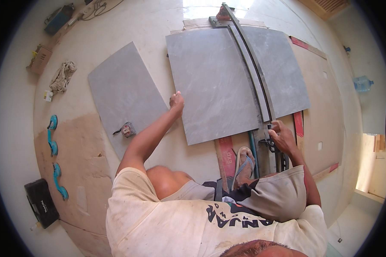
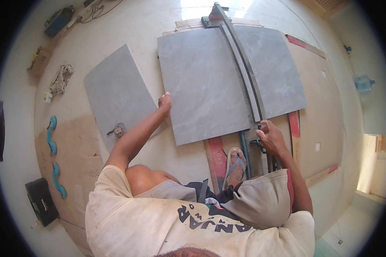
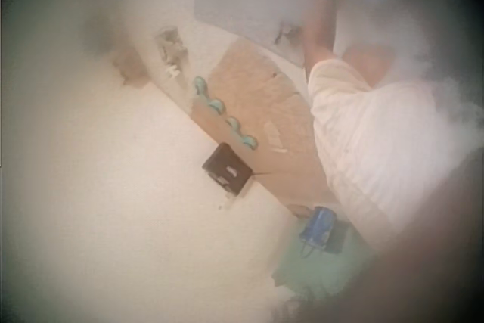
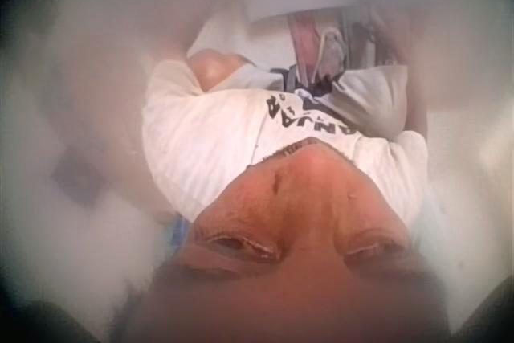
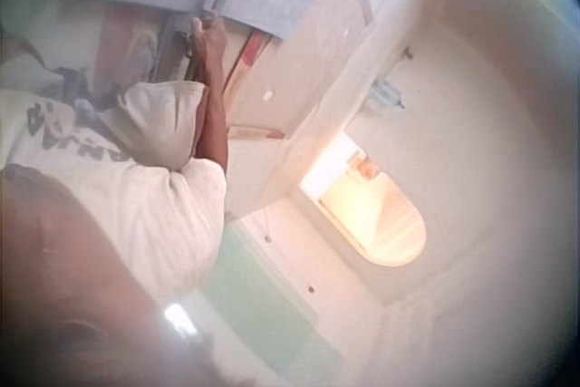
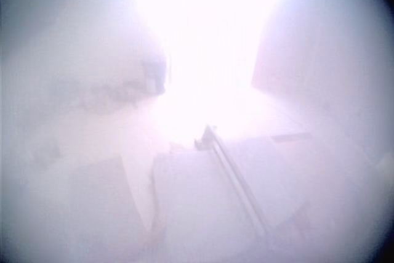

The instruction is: The person measures and marks a large gray tile with a tape measure, then positions it on a manual tile cutter and scores it. They repeat the process with a second tile, measuring, marking, and cutting each one individually.

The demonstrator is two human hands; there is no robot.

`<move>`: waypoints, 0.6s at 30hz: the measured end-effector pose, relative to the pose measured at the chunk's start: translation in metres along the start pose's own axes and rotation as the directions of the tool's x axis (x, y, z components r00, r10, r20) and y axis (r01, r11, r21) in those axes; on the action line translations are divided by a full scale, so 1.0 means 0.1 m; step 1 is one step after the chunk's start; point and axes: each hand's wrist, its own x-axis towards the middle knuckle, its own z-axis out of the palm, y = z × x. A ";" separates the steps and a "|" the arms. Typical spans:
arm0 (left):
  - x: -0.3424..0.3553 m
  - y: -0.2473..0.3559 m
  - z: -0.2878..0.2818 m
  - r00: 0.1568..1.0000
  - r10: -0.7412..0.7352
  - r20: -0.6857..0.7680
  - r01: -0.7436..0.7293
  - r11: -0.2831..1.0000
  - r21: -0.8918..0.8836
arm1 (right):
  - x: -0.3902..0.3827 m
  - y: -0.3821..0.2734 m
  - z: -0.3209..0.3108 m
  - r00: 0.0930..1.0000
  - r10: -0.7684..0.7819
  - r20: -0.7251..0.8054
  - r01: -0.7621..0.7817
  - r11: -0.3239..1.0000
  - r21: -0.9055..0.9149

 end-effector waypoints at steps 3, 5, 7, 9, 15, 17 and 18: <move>-0.36 0.15 -0.03 0.995 -0.098 -0.018 0.098 0.995 0.004 | 0.26 0.13 0.24 0.997 0.001 -0.076 0.000 1.000 0.017; -0.41 0.11 -0.17 0.995 -0.084 -0.050 0.085 0.996 0.011 | 0.57 0.25 0.51 0.994 0.016 -0.104 -0.015 1.000 0.008; -0.38 0.07 -0.31 0.995 -0.041 -0.090 0.043 0.999 0.023 | 0.79 0.27 0.76 0.994 0.049 -0.095 -0.047 0.999 0.024; -0.37 0.03 -0.44 0.992 0.030 -0.125 -0.023 0.998 0.053 | 0.94 0.24 1.01 0.993 0.072 -0.090 -0.073 0.997 -0.008; -0.55 0.23 -0.51 0.983 0.140 -0.117 -0.120 0.979 0.162 | 1.10 0.59 1.46 0.983 0.152 -0.103 -0.110 0.935 0.336; -0.50 0.27 -0.61 0.975 0.176 -0.136 -0.150 0.972 0.182 | 1.17 0.52 1.52 0.978 0.178 -0.110 -0.107 0.877 0.469; -0.50 0.27 -0.59 0.969 0.198 -0.147 -0.172 0.970 0.172 | 1.16 0.48 1.52 0.968 0.181 -0.174 -0.082 0.883 0.462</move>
